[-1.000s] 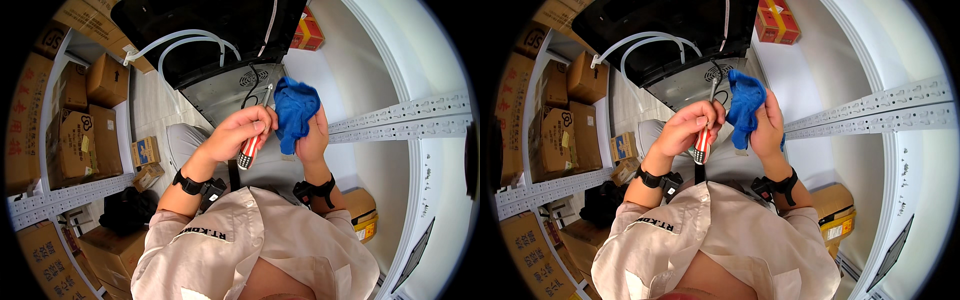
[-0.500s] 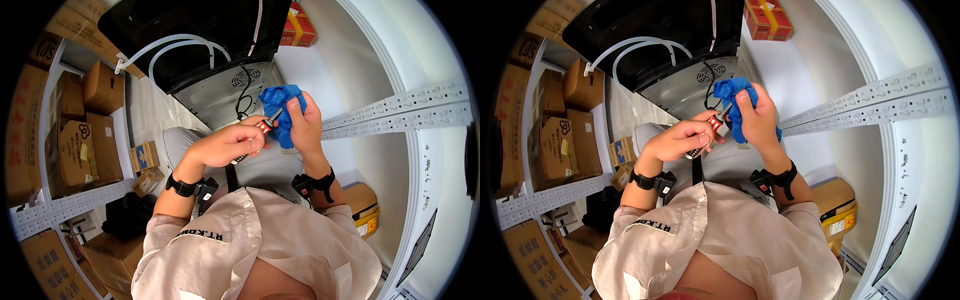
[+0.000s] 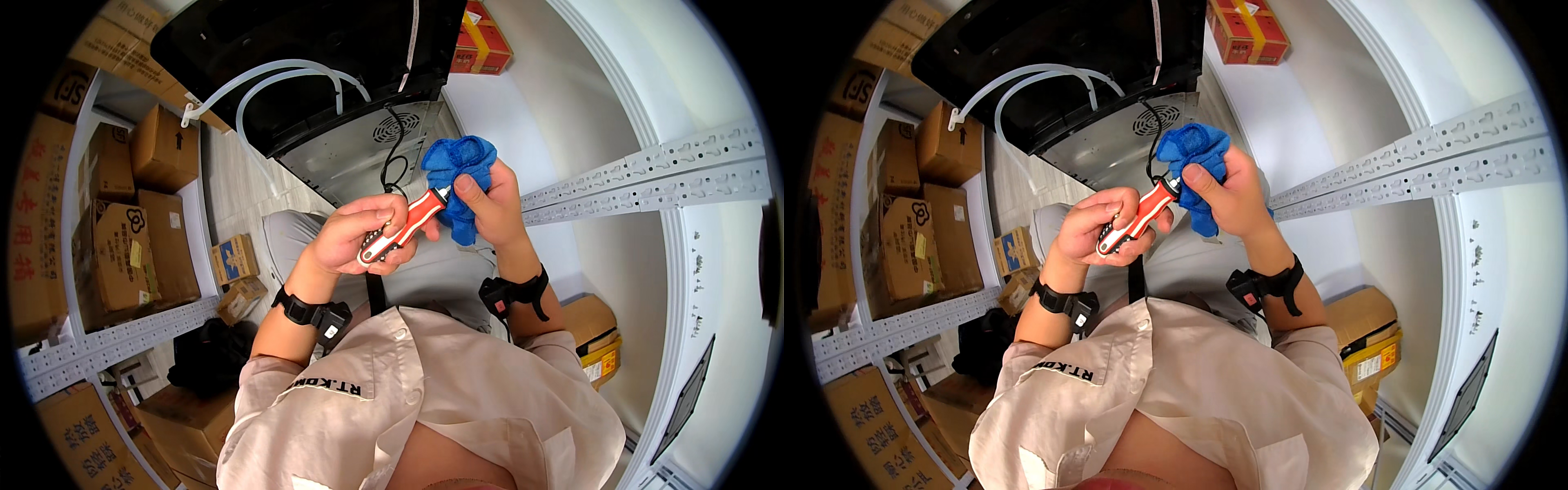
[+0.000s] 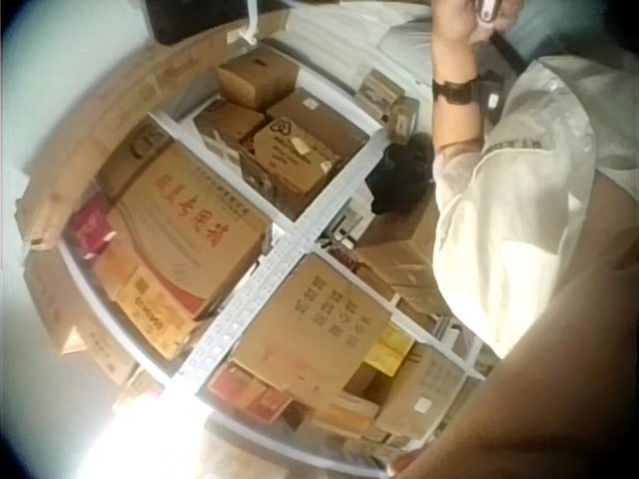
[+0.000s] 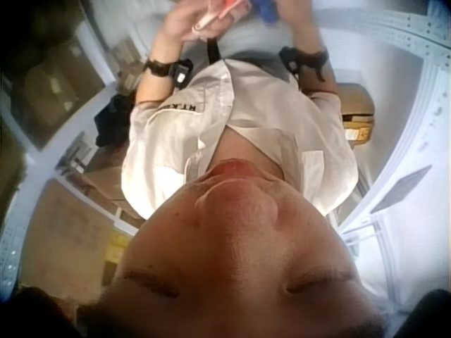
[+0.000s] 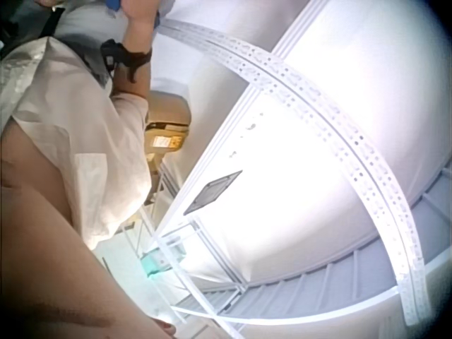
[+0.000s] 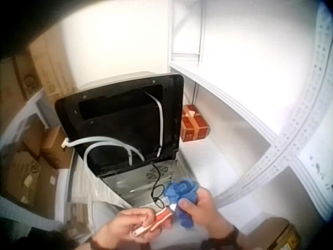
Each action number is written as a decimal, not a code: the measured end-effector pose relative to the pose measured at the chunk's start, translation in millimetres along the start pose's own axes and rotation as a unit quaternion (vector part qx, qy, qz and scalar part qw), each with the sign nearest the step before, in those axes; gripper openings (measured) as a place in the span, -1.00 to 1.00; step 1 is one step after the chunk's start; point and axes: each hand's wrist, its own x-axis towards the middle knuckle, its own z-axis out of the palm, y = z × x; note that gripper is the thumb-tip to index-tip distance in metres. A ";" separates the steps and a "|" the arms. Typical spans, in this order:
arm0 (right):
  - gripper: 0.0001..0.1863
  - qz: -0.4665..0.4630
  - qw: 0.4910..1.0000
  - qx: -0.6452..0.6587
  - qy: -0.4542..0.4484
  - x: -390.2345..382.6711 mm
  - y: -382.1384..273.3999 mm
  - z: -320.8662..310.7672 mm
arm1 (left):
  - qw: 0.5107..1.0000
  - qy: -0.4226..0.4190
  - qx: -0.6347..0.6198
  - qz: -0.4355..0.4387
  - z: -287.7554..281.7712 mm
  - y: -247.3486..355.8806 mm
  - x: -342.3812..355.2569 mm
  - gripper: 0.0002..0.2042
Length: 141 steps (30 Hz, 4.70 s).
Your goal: The person sits on the floor and uses a screwdriver to remove and replace screws on a black appliance, at one point wiping the tool with a blue cloth and then continuing to fasten screws into the top panel.
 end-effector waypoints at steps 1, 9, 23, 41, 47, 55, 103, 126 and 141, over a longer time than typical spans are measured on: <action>-0.72 -0.007 1.000 -0.012 0.006 0.7 -0.3 0.0 | 0.999 0.010 0.047 -0.003 1.2 1.7 0.1 -0.76; -0.76 0.095 0.987 -0.065 0.114 8.2 2.5 -7.7 | 0.647 0.123 0.751 0.041 33.8 0.6 17.0 -0.90; -0.50 -0.028 0.960 0.259 -0.099 -37.7 -11.6 -13.4 | 0.919 0.160 0.285 0.219 -20.0 -9.2 11.5 -0.74; 0.05 0.026 0.953 -0.206 -0.220 -33.6 17.3 -84.6 | 0.947 0.055 0.184 0.258 0.0 -4.8 44.3 -0.78; -0.17 0.106 0.892 -0.391 -0.199 -66.5 53.1 -91.8 | 0.940 0.066 0.222 0.251 1.8 -8.2 70.3 -0.77; -0.56 0.142 0.954 -0.175 0.199 -54.9 80.7 -182.8 | 0.919 0.152 0.350 0.101 -17.2 -5.2 78.0 -0.82; -0.34 0.016 0.997 -0.070 -0.034 -15.0 20.0 9.5 | 0.829 0.214 0.467 0.220 6.7 -14.9 58.5 -0.78; -0.39 -0.033 0.999 0.026 0.014 -46.5 7.3 6.0 | 0.857 0.256 0.197 0.403 23.4 19.6 27.2 -0.94; -0.42 -0.037 0.997 -0.025 -0.058 -52.2 8.1 -0.2 | 0.794 0.317 0.388 0.345 23.5 19.1 25.0 -0.84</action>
